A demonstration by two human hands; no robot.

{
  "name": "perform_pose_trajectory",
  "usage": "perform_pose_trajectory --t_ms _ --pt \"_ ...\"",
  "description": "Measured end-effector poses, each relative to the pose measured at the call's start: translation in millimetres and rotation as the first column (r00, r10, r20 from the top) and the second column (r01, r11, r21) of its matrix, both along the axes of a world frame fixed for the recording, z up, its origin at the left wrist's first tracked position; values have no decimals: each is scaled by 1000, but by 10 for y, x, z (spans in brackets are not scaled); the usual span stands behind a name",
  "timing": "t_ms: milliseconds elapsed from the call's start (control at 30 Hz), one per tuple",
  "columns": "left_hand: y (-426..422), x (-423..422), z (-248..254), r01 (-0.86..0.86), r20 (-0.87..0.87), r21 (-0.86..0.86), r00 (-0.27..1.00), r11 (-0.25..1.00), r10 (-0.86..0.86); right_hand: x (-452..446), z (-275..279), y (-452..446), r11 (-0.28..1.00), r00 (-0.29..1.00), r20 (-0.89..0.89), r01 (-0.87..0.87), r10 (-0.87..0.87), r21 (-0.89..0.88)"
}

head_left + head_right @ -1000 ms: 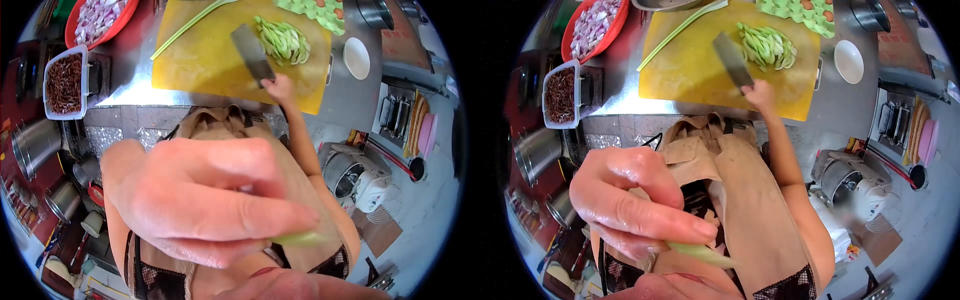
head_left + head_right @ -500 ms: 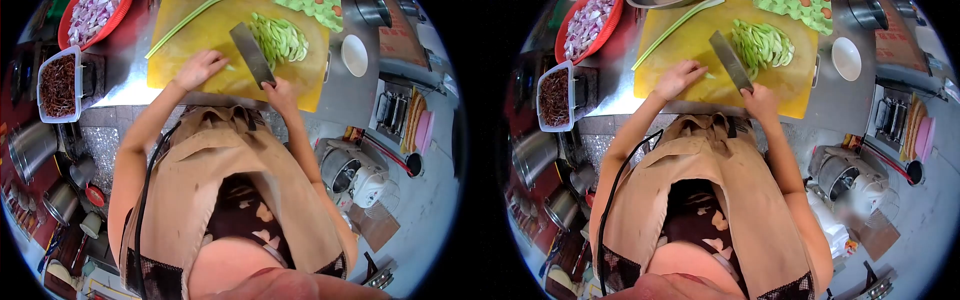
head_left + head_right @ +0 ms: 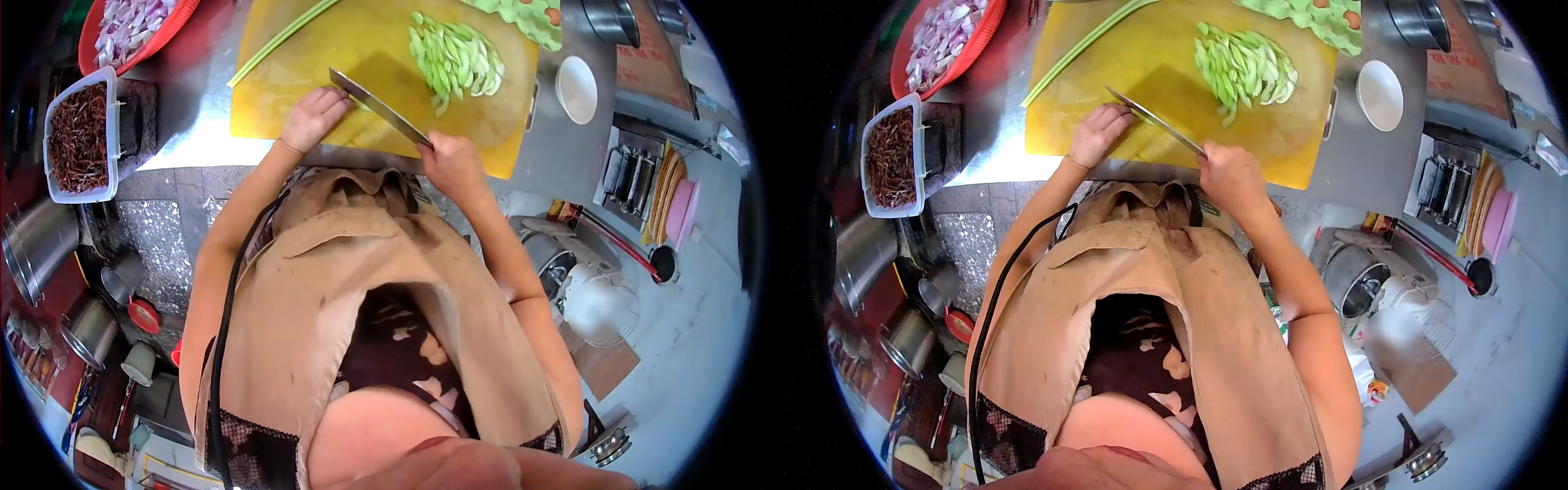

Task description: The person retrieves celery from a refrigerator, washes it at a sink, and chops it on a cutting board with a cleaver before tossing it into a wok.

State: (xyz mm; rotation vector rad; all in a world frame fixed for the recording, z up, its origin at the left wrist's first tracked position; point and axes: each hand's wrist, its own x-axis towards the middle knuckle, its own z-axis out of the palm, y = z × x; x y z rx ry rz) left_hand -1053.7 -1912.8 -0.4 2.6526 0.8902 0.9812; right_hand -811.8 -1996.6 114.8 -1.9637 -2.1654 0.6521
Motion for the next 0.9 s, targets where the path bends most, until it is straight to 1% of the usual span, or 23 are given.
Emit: perform_pose_trajectory --t_ms 100,167,267,400,467,500,567,600,667,700,767,800,867,900 --pt "-9 -12 27 4 -13 -13 1000 1000 -4 55 -51 37 999 1000 -6 -18 17 -38" --pt "-18 -9 -4 -2 -5 -11 1000 1000 1 58 -53 55 996 999 51 -14 19 -91" --pt "-10 -19 -26 -1 -20 6 1000 1000 1 40 -52 89 993 994 102 -29 41 -117" --pt "-13 -13 -21 -11 -23 0 1000 1000 11 42 -96 117 994 995 89 -40 49 -100" --pt "-14 -11 -9 -14 -36 -13 999 1000 14 38 -99 144 990 993 109 -41 56 -137" --pt "-17 -10 -10 -15 -41 -16 999 1000 15 23 -186 156 989 993 103 -42 57 -139" --pt "-17 -9 -10 1 -49 -24 999 1000 -2 -75 -434 224 992 987 105 -121 123 -25" --pt "-46 4 1 12 -52 -29 999 1000 -14 -123 -457 241 993 988 101 -110 113 -30" --pt "17 17 41 26 -24 -19 999 999 -26 -224 -407 415 994 998 32 -44 47 -99" --pt "-25 13 49 42 -27 -20 999 999 -42 -203 -442 353 995 999 29 -28 31 -99" --pt "-21 -32 40 29 -115 -116 992 993 -42 -148 -496 375 996 998 69 -12 6 91" --pt "-1 -74 26 25 -119 -112 992 993 -39 -104 -483 345 995 998 66 -15 9 95" --pt "101 -168 56 -188 -6 -55 982 981 188 -104 -275 215 994 994 -6 108 -108 3" --pt "261 -211 95 -333 61 -146 937 931 345 -104 -274 156 994 993 -12 113 -113 7"
